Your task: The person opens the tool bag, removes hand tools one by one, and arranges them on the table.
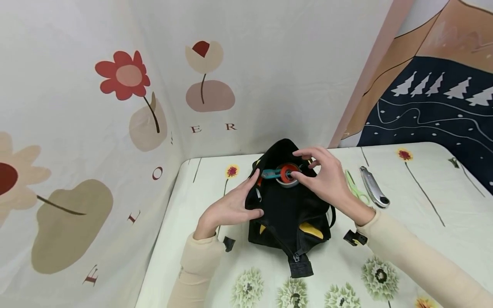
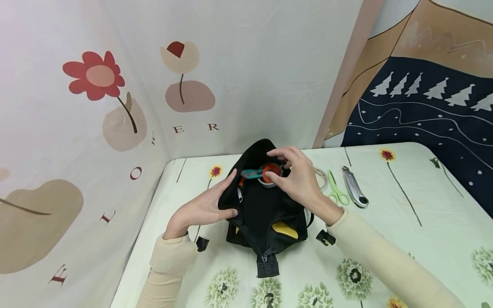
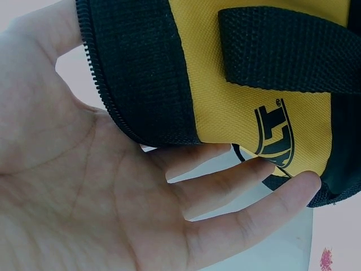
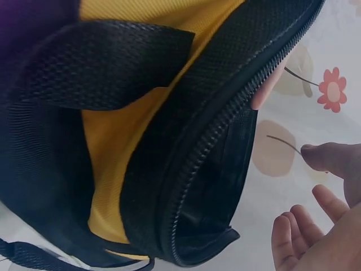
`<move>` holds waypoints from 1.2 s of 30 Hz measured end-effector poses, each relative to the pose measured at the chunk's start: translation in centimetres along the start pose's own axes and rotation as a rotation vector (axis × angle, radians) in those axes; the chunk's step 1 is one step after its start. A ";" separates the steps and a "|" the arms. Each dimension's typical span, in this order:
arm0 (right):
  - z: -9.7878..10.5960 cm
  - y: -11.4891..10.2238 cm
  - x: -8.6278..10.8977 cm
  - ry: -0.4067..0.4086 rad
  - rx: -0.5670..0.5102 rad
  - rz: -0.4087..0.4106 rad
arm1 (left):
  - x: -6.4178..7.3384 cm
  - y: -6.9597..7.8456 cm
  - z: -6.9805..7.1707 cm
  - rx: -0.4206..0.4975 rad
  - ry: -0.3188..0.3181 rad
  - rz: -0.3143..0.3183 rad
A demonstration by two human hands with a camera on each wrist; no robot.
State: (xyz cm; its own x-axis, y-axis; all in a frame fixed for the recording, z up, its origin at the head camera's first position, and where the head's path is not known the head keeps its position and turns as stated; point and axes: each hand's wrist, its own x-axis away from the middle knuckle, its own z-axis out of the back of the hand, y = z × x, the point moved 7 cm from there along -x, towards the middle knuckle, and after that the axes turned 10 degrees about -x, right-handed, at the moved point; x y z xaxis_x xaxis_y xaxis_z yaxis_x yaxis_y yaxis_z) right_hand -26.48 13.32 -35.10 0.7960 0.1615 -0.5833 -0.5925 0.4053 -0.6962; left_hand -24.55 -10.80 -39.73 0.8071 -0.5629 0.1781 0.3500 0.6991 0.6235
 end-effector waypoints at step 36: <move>-7.7 4.1 -1.9 -0.274 -0.039 -0.085 | -0.2 -0.1 0.0 0.014 0.002 -0.008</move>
State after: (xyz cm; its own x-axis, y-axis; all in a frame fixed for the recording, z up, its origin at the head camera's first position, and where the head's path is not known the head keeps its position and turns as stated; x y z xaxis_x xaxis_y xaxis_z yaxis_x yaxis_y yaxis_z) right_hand -31.40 7.76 -40.03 0.8438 0.3677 -0.3909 -0.5220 0.3934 -0.7568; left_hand -24.80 -10.78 -39.81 0.8053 -0.5674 0.1717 0.3497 0.6885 0.6354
